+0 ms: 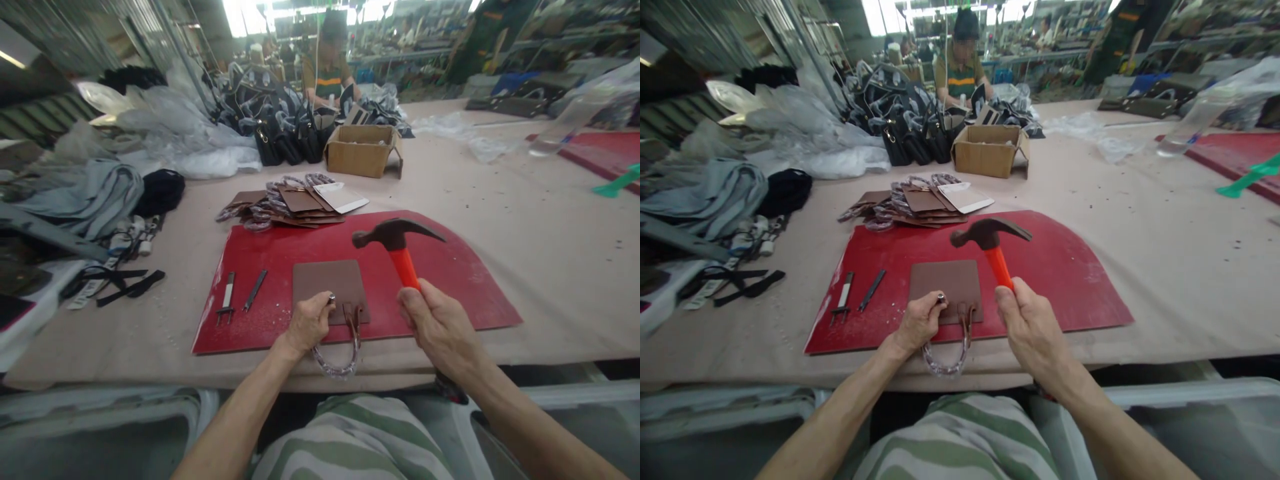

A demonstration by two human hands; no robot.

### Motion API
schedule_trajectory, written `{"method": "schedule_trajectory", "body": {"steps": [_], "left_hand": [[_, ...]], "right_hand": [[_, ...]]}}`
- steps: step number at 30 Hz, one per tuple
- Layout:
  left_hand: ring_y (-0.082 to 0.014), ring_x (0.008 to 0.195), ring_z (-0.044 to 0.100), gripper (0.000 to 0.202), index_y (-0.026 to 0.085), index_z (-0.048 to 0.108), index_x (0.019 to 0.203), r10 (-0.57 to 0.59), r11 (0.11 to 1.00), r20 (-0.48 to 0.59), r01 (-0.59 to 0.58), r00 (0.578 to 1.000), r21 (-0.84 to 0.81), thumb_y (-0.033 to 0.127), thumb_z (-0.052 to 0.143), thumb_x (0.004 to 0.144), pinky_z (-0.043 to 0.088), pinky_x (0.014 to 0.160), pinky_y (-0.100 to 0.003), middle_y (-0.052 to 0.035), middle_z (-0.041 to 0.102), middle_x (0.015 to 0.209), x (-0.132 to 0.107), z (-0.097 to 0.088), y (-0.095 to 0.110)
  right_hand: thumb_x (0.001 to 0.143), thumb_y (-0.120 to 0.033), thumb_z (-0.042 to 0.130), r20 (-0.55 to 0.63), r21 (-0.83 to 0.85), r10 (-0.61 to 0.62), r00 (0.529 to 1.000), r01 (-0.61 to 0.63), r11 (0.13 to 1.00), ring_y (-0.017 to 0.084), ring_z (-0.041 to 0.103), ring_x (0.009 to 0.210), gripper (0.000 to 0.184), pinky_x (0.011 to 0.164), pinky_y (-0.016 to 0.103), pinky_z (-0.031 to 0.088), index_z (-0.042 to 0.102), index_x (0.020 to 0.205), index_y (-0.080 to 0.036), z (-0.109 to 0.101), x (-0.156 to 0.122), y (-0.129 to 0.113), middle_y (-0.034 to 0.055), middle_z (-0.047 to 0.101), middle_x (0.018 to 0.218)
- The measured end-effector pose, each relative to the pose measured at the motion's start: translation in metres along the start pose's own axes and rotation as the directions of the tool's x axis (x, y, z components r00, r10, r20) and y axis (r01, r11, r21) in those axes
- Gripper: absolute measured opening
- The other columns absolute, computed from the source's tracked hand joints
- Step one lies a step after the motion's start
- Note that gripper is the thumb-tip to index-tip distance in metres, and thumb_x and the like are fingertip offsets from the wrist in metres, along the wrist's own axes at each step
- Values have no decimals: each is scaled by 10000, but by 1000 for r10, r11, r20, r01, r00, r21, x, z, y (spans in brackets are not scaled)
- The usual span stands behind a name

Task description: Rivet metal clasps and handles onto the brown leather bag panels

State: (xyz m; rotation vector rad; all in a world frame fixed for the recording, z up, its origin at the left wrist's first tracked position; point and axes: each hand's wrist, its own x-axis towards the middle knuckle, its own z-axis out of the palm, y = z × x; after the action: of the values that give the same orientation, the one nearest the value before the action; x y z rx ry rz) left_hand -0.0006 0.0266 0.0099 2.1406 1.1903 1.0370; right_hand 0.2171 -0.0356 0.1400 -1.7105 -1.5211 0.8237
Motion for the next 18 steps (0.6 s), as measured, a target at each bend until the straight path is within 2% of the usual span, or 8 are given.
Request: {"method": "schedule_trajectory", "body": {"steps": [2, 5, 7, 9, 11, 13, 16, 18], "left_hand": [[-182, 763, 691, 154, 213, 632, 982, -9, 1000, -9, 9, 1000, 2, 199, 489, 925, 527, 717, -269, -71, 717, 867, -1, 1, -1], [-187, 729, 690, 159, 211, 638, 974, -4, 1000, -14, 4, 1000, 16, 197, 486, 930, 519, 694, -273, -76, 719, 836, -2, 3, -3], [-188, 737, 691, 165, 209, 636, 971, 6, 1000, -9, -6, 1000, 21, 197, 476, 934, 520, 699, -274, -78, 717, 841, -2, 3, -3], [-185, 760, 693, 167, 209, 633, 975, 4, 1000, -5, -4, 1000, 26, 203, 471, 937, 524, 715, -271, -76, 716, 858, -2, 3, -3], [-181, 774, 692, 167, 210, 634, 984, -6, 1000, -3, 6, 1000, 30, 211, 473, 940, 526, 725, -269, -73, 716, 873, -2, 2, -3], [-180, 772, 691, 174, 212, 637, 993, -10, 999, 2, 10, 1000, 34, 210, 471, 941, 523, 723, -269, -71, 714, 871, -2, 2, -3], [-188, 750, 694, 176, 215, 642, 984, 7, 999, 17, -8, 1000, 48, 197, 474, 931, 515, 697, -268, -73, 711, 835, -2, 2, -4], [-190, 738, 693, 168, 214, 639, 973, 17, 998, 11, -17, 1000, 53, 195, 478, 930, 511, 690, -267, -73, 710, 822, -3, 3, -5]], "right_hand": [[956, -449, 367, 0, -269, -153, 988, 147, 952, 124, 373, 447, 283, 484, 269, 231, 365, 750, -255, -1, 0, -8, -43, 414, 555], [934, -332, 410, 198, -560, -138, 970, 228, 796, 143, 383, 432, 210, 500, 299, 165, 361, 745, -255, -3, 2, -14, -28, 431, 526], [939, -325, 418, 245, -612, -153, 957, 275, 741, 153, 410, 435, 201, 501, 302, 164, 374, 756, -255, -9, 4, -21, -15, 472, 536], [971, -374, 382, 115, -575, -278, 954, 292, 764, 155, 425, 439, 227, 499, 296, 202, 378, 775, -260, -16, 2, -30, -13, 488, 543], [1005, -417, 304, -122, -495, -392, 912, 286, 820, 151, 434, 446, 267, 503, 288, 256, 377, 797, -266, -18, -1, -36, -17, 482, 547], [1012, -411, 264, -187, -460, -417, 889, 296, 837, 148, 433, 442, 280, 499, 285, 278, 373, 798, -266, -14, -3, -34, -19, 475, 544], [971, -315, 362, 149, -597, -263, 953, 299, 744, 147, 415, 416, 214, 478, 298, 198, 381, 766, -256, -3, -3, -17, -17, 477, 523], [960, -278, 403, 286, -684, -115, 951, 287, 670, 155, 441, 431, 177, 495, 305, 159, 408, 787, -244, 0, -1, -5, -12, 498, 536]]}}
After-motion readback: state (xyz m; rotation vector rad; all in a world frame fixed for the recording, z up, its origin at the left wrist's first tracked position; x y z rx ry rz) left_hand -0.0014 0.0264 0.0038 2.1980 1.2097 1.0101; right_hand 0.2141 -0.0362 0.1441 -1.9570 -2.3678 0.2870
